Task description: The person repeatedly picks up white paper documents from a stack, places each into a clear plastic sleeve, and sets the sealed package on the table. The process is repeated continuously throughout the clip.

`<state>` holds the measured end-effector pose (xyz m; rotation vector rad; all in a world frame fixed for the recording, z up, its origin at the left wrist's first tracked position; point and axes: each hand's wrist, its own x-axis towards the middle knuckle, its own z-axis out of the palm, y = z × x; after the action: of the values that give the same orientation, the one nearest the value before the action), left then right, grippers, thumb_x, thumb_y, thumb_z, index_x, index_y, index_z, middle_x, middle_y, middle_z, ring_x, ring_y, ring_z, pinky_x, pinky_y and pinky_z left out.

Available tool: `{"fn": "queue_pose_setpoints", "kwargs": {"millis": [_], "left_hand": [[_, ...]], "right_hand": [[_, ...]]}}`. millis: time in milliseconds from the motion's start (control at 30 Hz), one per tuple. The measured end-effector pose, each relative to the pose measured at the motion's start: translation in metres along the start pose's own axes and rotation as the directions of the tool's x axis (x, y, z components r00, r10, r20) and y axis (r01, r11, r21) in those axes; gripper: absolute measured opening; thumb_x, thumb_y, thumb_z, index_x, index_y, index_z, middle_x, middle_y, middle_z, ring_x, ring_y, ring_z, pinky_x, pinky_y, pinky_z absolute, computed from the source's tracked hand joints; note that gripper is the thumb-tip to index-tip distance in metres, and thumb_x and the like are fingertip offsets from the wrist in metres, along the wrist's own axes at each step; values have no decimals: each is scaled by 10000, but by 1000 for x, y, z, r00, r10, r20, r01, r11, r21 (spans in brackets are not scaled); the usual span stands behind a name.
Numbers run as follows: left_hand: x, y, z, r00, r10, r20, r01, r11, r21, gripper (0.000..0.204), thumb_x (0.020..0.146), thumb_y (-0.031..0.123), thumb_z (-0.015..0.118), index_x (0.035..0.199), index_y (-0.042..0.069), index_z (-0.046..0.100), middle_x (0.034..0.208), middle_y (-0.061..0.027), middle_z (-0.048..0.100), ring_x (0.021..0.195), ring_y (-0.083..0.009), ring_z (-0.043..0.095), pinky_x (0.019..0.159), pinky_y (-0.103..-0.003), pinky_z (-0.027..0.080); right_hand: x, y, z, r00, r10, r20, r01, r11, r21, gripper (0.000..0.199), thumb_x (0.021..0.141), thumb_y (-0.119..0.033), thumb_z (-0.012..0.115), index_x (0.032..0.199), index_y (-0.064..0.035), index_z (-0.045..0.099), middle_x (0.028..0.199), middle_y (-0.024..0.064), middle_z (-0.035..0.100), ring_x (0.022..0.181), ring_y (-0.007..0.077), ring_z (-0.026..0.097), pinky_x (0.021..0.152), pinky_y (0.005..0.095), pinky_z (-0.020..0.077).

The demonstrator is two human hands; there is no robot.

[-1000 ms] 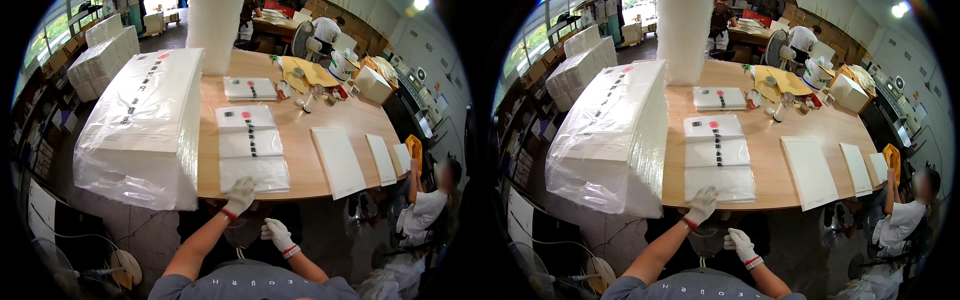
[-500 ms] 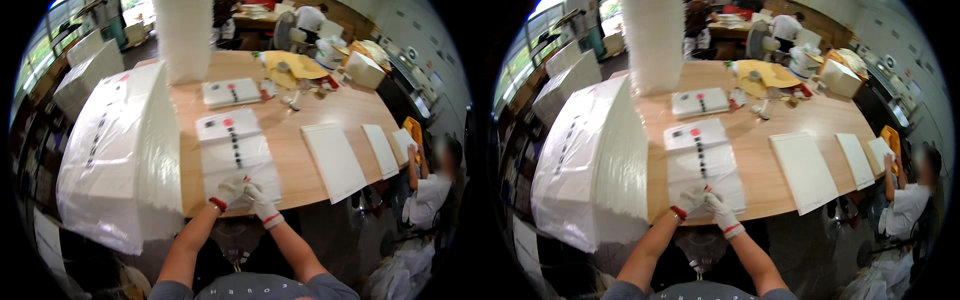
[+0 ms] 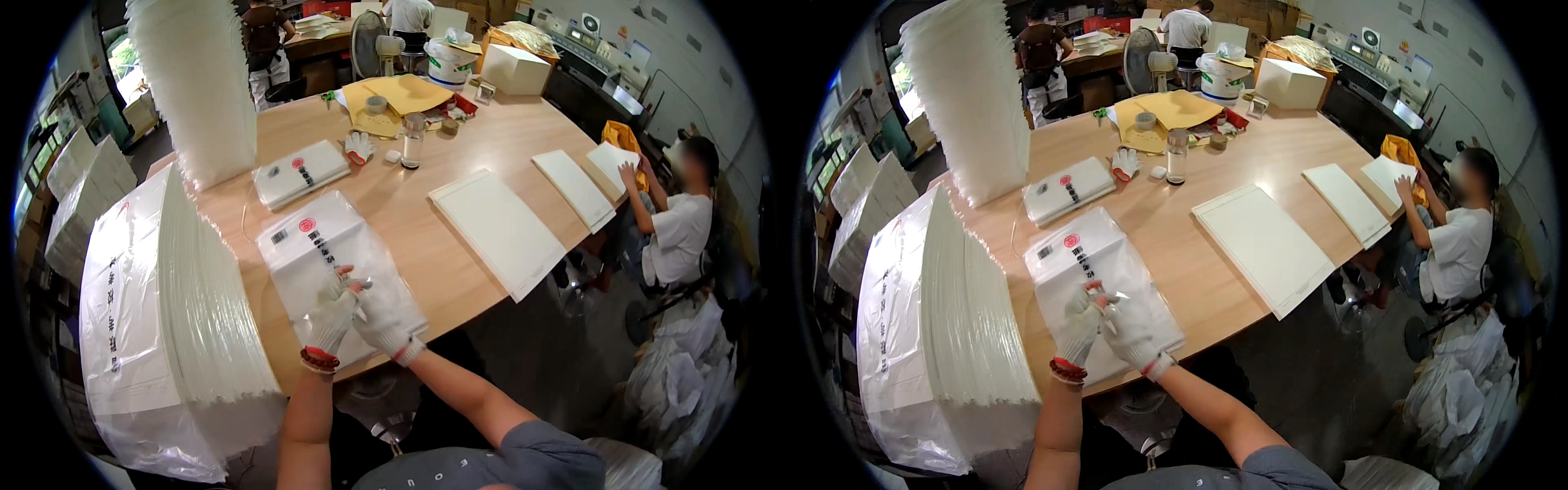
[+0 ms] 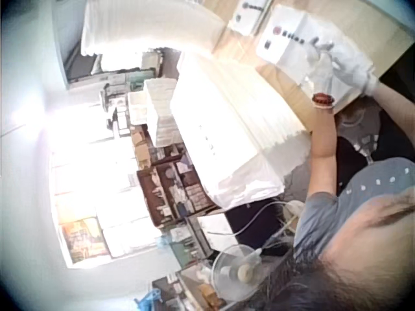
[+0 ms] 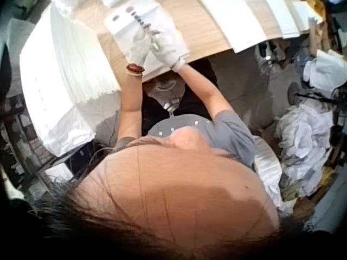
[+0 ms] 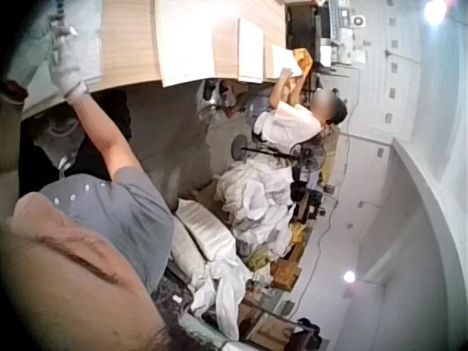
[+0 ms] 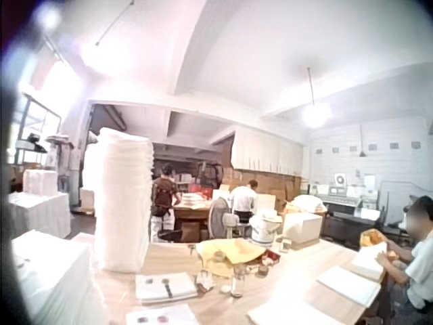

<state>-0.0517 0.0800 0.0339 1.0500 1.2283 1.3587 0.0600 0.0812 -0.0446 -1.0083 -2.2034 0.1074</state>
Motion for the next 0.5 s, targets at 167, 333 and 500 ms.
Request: {"fn": "queue_pose_setpoints", "kwargs": {"millis": [167, 333, 500], "left_hand": [[-14, 16, -11, 995, 88, 55, -100, 945, 310, 491, 819, 59, 602, 1261, -29, 410, 898, -87, 636, 761, -101, 565, 658, -233, 455], [-48, 21, 1, 989, 141, 36, -130, 738, 662, 604, 727, 93, 692, 1260, -11, 427, 944, -140, 626, 824, -238, 598, 740, -328, 476], [-79, 25, 0, 795, 582, 172, -330, 177, 927, 704, 676, 122, 746, 1276, -14, 404, 1021, -187, 582, 906, -316, 561, 787, -364, 471]], "right_hand": [[-48, 14, 39, 920, -255, 297, 365, 834, -413, 249, 783, -47, 568, 1029, -16, 597, 957, 160, 601, 961, 280, 593, 814, 352, 477], [-75, 45, -99, 880, 122, 459, -370, 782, 502, 268, 821, -157, 600, 1078, -79, 601, 1020, 149, 618, 961, 278, 593, 832, 348, 474], [-138, 201, -174, 915, 401, 38, -308, 758, -576, 672, 699, -171, 620, 1313, -46, 379, 1327, 173, 392, 1248, 371, 328, 1027, 479, 256]]}}
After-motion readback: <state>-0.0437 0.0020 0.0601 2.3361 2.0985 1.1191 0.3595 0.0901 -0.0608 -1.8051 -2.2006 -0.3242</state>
